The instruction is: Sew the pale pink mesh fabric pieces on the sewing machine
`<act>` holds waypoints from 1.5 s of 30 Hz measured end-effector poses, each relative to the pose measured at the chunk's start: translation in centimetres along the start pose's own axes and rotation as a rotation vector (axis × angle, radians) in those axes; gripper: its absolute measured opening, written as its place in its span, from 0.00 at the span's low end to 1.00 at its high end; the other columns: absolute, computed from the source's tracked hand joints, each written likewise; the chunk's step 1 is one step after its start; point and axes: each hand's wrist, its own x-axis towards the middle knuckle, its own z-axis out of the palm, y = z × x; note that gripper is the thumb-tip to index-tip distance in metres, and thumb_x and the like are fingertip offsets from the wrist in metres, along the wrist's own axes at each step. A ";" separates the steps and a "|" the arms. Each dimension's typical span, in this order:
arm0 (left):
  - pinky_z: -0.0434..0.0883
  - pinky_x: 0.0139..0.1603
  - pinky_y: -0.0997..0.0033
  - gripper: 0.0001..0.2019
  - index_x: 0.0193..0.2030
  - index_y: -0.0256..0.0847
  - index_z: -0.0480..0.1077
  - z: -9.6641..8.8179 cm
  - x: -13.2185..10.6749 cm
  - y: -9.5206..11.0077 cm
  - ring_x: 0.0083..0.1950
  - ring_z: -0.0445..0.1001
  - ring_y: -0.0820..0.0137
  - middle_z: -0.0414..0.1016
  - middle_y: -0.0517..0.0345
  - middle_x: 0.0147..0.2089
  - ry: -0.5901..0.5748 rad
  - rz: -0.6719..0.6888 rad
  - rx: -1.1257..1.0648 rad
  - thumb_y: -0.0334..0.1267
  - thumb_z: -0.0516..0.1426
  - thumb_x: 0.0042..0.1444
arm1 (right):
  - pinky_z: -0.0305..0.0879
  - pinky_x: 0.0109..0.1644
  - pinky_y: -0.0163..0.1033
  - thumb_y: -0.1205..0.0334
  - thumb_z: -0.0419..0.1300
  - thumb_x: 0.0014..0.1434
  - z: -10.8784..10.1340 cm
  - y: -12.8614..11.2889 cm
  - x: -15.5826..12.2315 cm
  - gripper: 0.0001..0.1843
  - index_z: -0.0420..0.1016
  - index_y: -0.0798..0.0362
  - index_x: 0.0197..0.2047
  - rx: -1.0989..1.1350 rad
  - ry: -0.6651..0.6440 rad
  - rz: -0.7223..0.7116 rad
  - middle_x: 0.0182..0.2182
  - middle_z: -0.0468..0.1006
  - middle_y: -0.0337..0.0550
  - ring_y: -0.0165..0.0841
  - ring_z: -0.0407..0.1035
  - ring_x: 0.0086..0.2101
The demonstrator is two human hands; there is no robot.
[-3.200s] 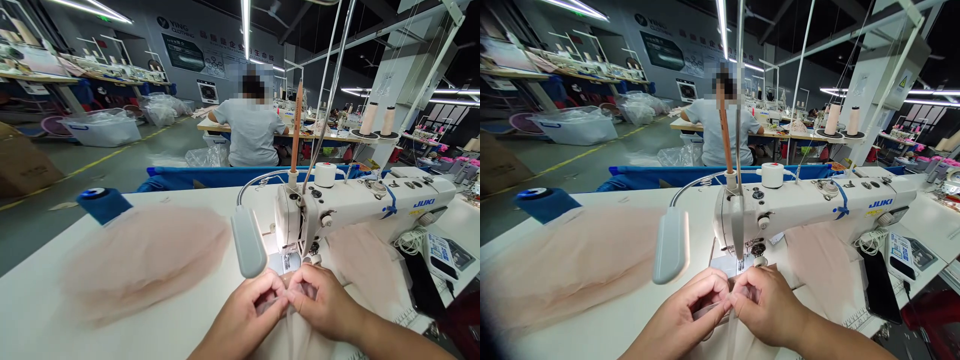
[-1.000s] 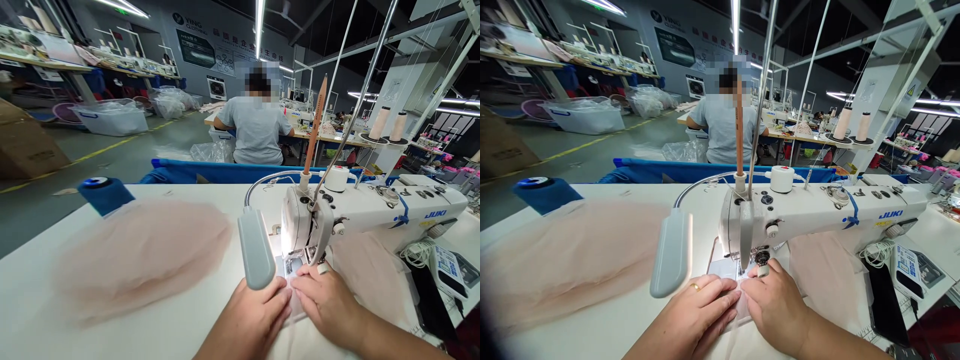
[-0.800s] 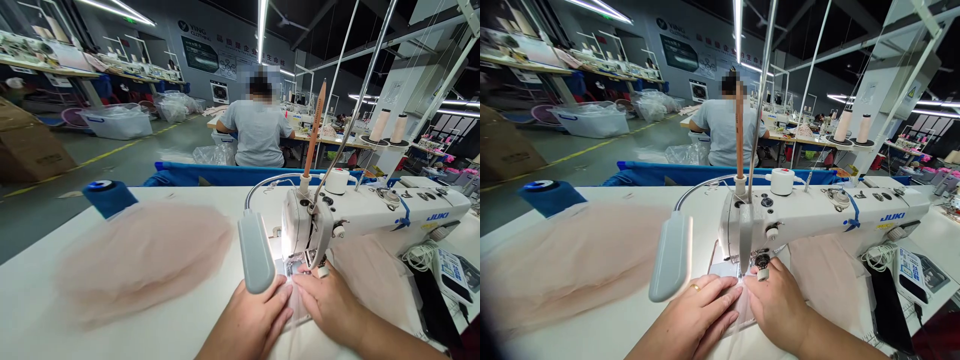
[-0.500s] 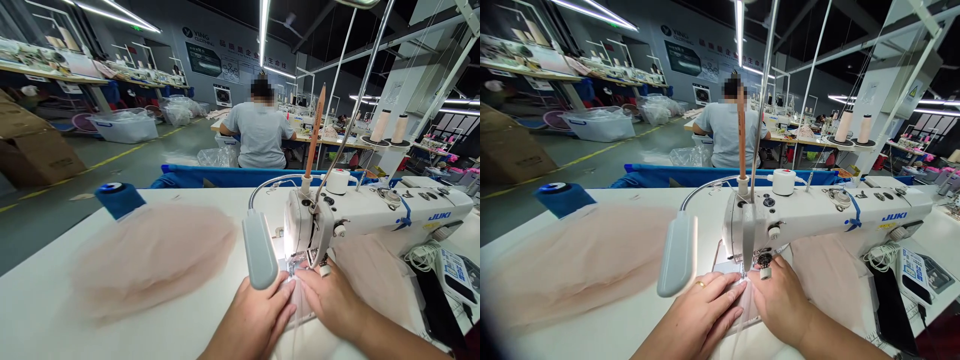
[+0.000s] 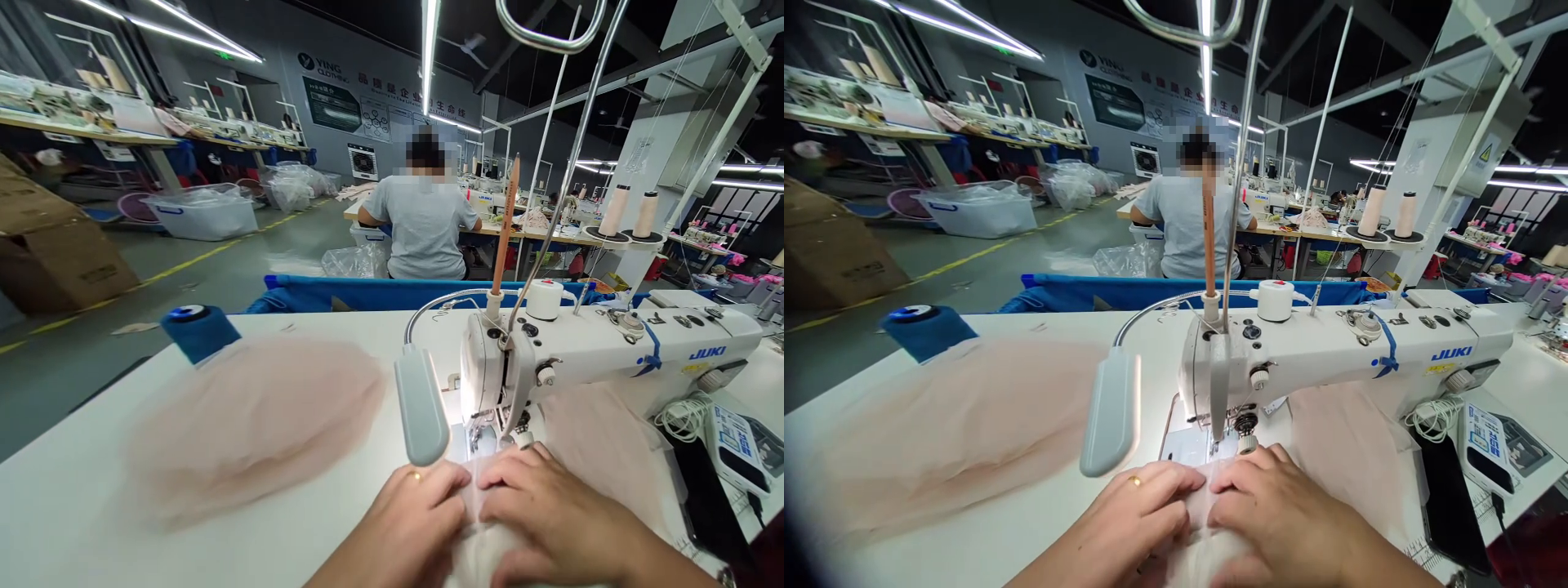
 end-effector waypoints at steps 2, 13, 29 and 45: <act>0.73 0.43 0.64 0.09 0.36 0.46 0.71 -0.3 1.3 0.2 0.40 0.77 0.61 0.81 0.54 0.43 0.036 0.004 -0.103 0.30 0.52 0.64 | 0.68 0.58 0.45 0.62 0.65 0.74 0.0 0.0 0.2 0.03 0.75 0.48 0.46 0.010 0.055 0.017 0.50 0.84 0.44 0.42 0.75 0.52; 0.71 0.39 0.65 0.05 0.37 0.46 0.65 -0.7 4.6 0.5 0.37 0.74 0.61 0.74 0.58 0.36 0.040 -0.274 -0.272 0.32 0.52 0.53 | 0.74 0.55 0.41 0.61 0.53 0.77 -0.2 -0.6 2.4 0.11 0.78 0.47 0.49 0.414 0.503 0.175 0.47 0.86 0.44 0.40 0.80 0.48; 0.70 0.36 0.69 0.19 0.24 0.45 0.68 -1.1 5.8 0.4 0.36 0.75 0.64 0.73 0.60 0.34 0.001 -0.369 -0.452 0.49 0.57 0.65 | 0.73 0.50 0.40 0.57 0.54 0.76 0.3 -0.6 2.9 0.11 0.75 0.49 0.42 0.519 0.467 0.333 0.39 0.84 0.42 0.39 0.79 0.41; 0.61 0.39 0.63 0.14 0.34 0.44 0.72 0.8 1.6 -0.2 0.36 0.73 0.66 0.81 0.62 0.37 0.214 0.300 0.014 0.20 0.54 0.61 | 0.66 0.52 0.42 0.42 0.61 0.78 -0.5 -1.0 0.0 0.19 0.73 0.49 0.44 -0.031 0.143 -0.064 0.38 0.81 0.40 0.38 0.74 0.42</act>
